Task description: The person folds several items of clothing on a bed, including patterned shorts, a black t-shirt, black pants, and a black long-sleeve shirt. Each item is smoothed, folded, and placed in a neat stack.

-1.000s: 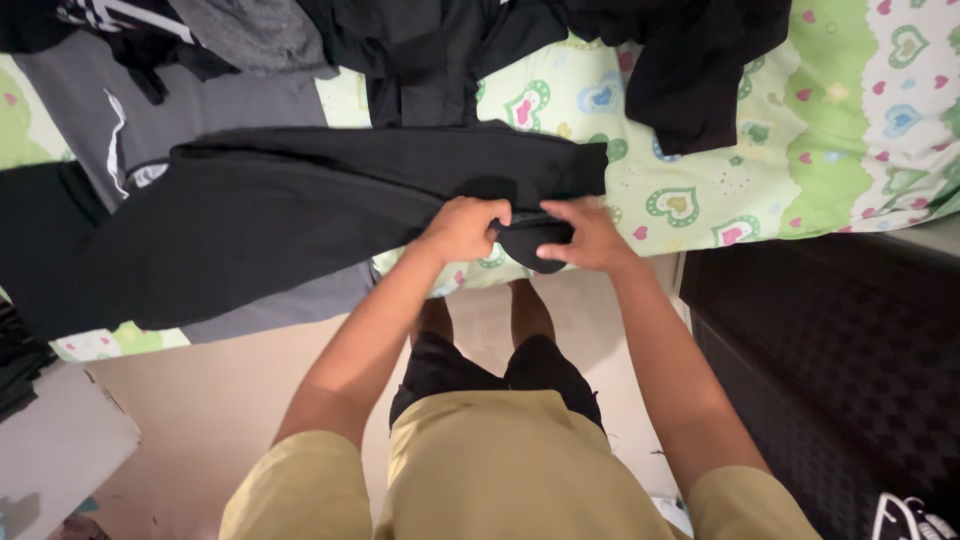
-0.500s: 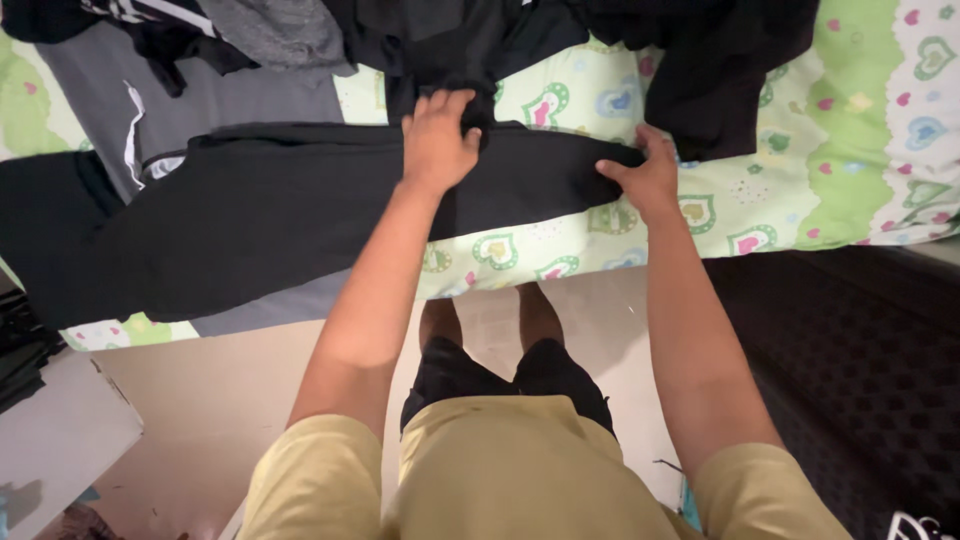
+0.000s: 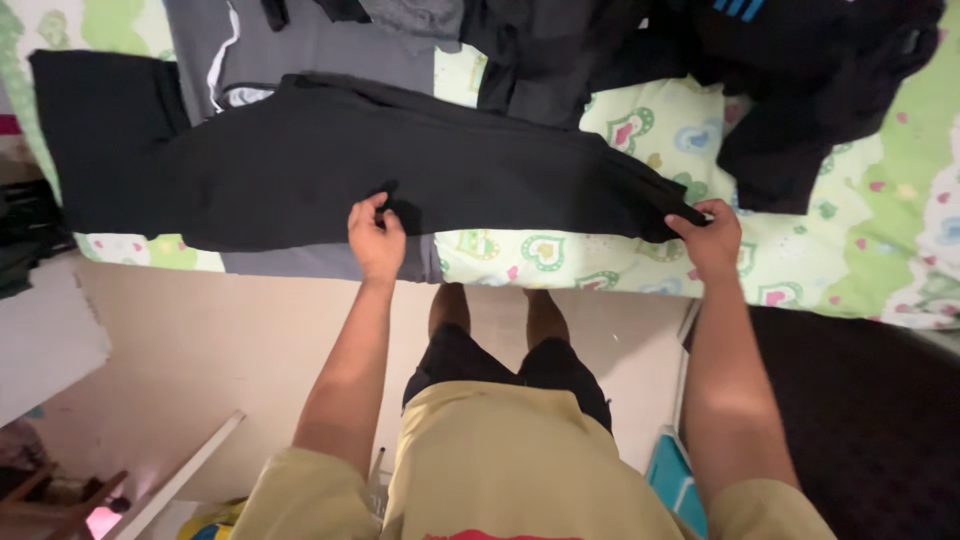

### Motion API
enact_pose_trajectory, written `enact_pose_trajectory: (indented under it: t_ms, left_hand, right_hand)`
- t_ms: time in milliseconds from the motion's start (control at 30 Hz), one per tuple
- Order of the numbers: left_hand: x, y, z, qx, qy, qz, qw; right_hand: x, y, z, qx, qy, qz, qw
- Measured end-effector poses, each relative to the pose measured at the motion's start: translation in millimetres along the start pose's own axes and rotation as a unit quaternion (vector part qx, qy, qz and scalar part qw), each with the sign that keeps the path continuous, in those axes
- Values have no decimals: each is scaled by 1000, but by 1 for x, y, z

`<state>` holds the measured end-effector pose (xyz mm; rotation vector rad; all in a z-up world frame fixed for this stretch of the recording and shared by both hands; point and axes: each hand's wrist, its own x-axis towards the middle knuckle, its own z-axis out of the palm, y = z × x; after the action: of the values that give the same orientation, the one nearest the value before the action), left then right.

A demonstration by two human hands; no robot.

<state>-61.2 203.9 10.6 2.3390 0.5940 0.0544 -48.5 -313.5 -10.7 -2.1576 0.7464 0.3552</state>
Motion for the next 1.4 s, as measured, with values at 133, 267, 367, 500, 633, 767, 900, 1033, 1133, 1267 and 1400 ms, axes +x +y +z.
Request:
enact_pose_trajectory:
  t_ms: [133,267,367,500,633,767,900,1033,1133,1267,1400]
  left_hand:
    - [-18,22,25,-146,-78,58,985]
    - [-68,86,94,-303,-378,-55,873]
    - [-104,126,145,-258,-277,18,925]
    - [-111,149,184,-184,-202,-36,961]
    - [-117,163,184,-329,-203,-154,909]
    - [-104,187,151,-395,-141,-129,899]
    - [-106,231,126,-383,-94,-30,918]
    - [-126,281,137,-319,-85,98,939]
    - [-139,308,165,-166,-236,214,933]
    - [-158,303,185,48,-347,276,895]
    - [-160,258,179,-42,-307,240,920]
  right_hand:
    - [-37,-1,28,-31,148,-144,978]
    - [-77,-24,61,200,-223,-61,952]
    - [-59,-23,65,199,-85,-51,975]
    - [12,-3,59,-18,180,-154,972]
    - [31,22,45,55,36,1,998]
    - [22,24,18,142,-77,119,980]
    - [0,37,-14,542,-135,97,824]
    - [-6,53,-16,609,-117,79,780]
    - [-2,66,-8,630,-115,41,767]
    - [1,73,10,578,-73,120,804]
    - [5,71,16,562,-63,173,806]
